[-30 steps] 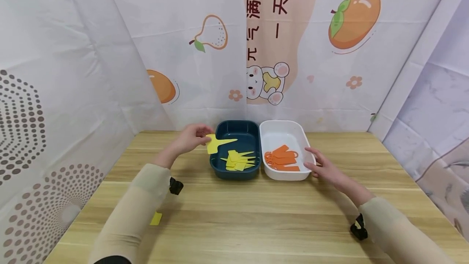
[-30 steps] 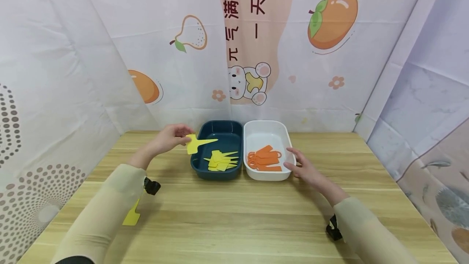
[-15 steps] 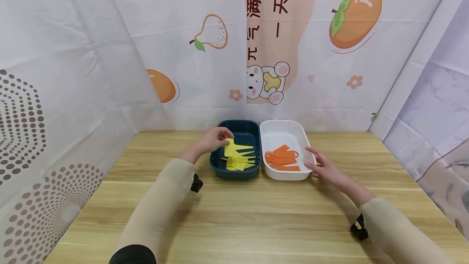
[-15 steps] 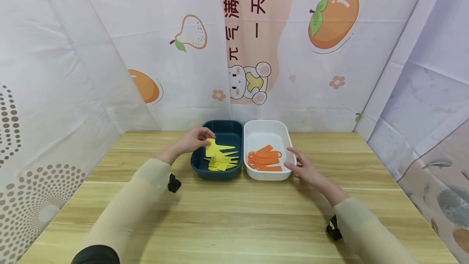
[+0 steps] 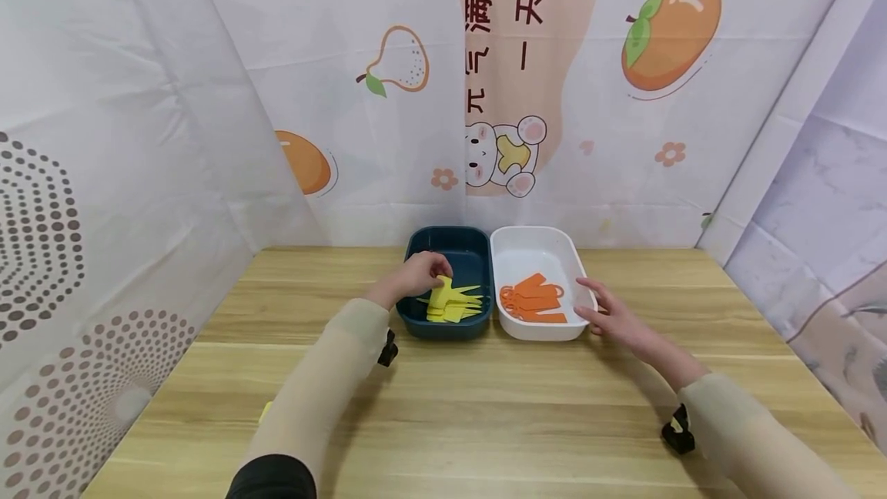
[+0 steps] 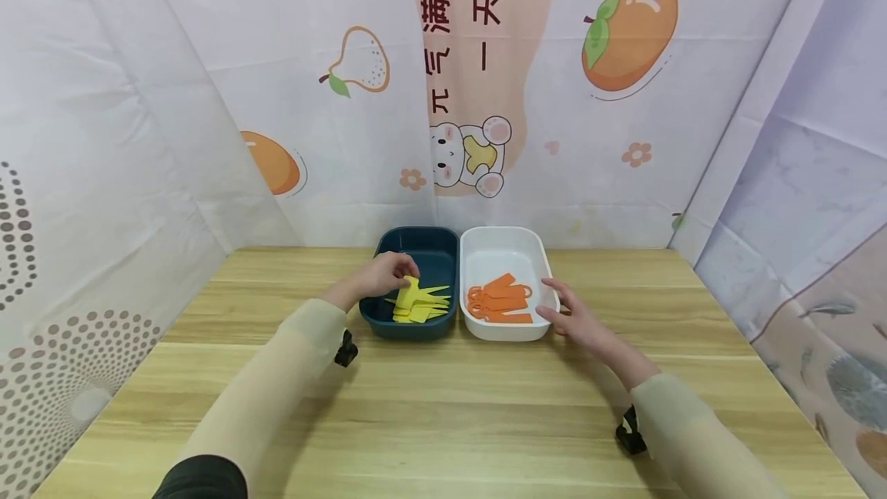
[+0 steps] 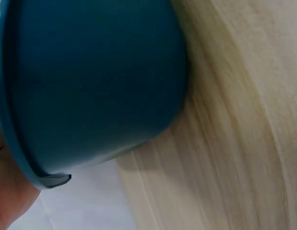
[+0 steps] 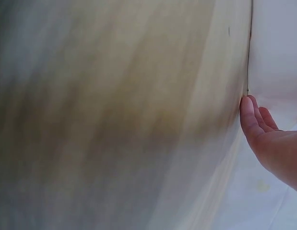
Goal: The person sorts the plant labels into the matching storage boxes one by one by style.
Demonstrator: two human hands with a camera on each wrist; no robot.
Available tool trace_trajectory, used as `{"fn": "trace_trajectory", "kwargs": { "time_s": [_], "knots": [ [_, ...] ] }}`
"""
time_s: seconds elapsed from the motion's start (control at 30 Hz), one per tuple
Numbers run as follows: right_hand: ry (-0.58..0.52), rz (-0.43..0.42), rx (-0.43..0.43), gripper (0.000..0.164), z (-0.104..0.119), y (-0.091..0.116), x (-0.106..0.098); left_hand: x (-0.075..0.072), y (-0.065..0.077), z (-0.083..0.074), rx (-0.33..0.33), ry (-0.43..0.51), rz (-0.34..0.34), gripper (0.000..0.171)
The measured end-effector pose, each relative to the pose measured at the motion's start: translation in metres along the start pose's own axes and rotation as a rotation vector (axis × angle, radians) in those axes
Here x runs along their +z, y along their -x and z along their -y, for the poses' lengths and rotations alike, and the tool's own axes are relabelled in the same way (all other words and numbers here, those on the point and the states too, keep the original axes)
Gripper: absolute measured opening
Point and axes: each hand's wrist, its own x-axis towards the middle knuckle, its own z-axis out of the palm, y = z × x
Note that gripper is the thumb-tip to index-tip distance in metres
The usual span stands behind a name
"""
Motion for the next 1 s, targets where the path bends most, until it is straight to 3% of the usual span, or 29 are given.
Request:
{"fn": "trace_trajectory", "kwargs": {
  "time_s": [0.33, 0.6, 0.83, 1.0],
  "knots": [
    [-0.021, 0.015, 0.009, 0.063, 0.002, 0.0, 0.0, 0.003, -0.002, 0.002, -0.018, -0.105, 0.005, 0.013],
    [-0.026, 0.013, 0.013, 0.063, 0.002, 0.001, 0.0, -0.003, 0.003, 0.008, 0.036, -0.088, -0.076, 0.021],
    [-0.027, 0.016, 0.017, 0.063, 0.002, 0.001, -0.001, -0.027, 0.029, 0.006, 0.125, 0.004, -0.129, 0.02],
    [-0.014, 0.009, 0.015, 0.063, 0.002, 0.001, -0.002, -0.044, 0.057, 0.005, 0.113, -0.009, -0.159, 0.016]
  ]
}}
